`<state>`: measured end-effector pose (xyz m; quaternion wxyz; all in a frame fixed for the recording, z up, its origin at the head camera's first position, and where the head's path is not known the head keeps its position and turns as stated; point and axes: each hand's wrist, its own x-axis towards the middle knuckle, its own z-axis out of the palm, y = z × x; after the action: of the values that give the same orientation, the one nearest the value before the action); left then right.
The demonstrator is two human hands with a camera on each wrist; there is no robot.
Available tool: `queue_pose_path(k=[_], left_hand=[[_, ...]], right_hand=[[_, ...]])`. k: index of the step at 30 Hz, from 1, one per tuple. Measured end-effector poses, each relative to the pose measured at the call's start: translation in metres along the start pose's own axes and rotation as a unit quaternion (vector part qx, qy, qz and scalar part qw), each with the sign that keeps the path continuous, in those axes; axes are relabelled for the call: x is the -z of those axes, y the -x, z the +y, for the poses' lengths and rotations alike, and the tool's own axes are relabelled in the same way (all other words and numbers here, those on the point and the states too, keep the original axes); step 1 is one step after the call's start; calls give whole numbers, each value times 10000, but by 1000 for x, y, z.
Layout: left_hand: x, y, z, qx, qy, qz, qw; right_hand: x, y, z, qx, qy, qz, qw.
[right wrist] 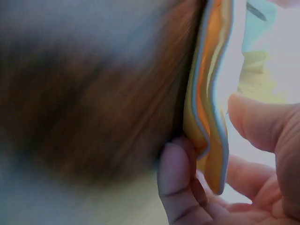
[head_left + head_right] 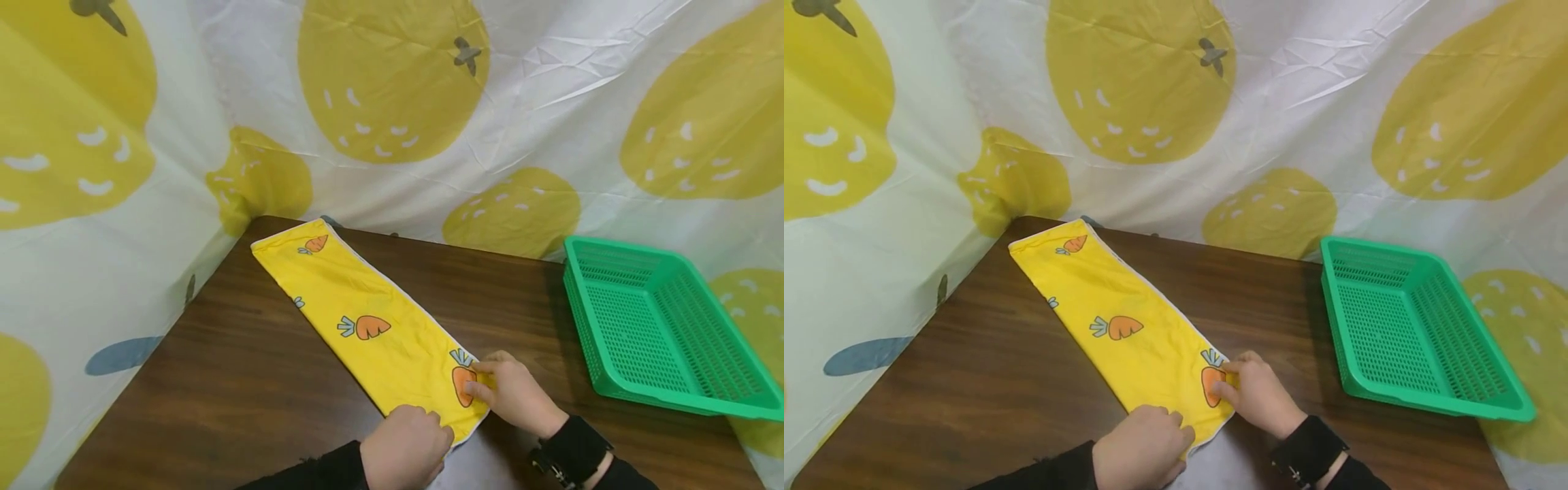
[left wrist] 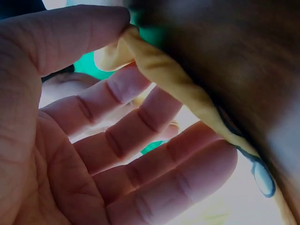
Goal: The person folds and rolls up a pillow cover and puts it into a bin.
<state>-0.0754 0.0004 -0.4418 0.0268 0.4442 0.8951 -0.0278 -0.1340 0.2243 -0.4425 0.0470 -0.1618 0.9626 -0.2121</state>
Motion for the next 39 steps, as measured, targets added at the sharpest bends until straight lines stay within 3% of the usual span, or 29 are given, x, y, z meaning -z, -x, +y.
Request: queue_pose_path(k=[4,7,11,15,21,25,28,30,35,39], left_hand=[[-1,-1,4,1,83,-214,9997],[-1,-2,6,73,114,-298,9995],[-2,2,6,52,-65,169,9998],[-2,5,0,90,204,239,9995],[-3,7,-8,179,433,158,9988],[-6,9,-9,173,271,635,9975],[-7,13,-10,113,141,1007,9948],[-6,15,-11,138,201,968,9950],[-3,15,-12,460,795,383,9950],[-2,14,-10,620,1132,233,9914]], right_hand=[[2,-1,4,-491,-828,11,9954],[5,-1,7,-514,-1260,-53,9907],[8,3,18,217,-1610,-521,9853],[11,4,30,939,-1611,-993,9774],[10,-6,39,1826,-580,-326,9809],[6,-15,43,2063,-554,33,9769],[5,-23,45,2252,-741,57,9715],[6,-28,46,2245,-896,-165,9702],[16,-41,49,1599,-1298,-1100,9724],[21,-51,52,1312,-1418,-1432,9707]])
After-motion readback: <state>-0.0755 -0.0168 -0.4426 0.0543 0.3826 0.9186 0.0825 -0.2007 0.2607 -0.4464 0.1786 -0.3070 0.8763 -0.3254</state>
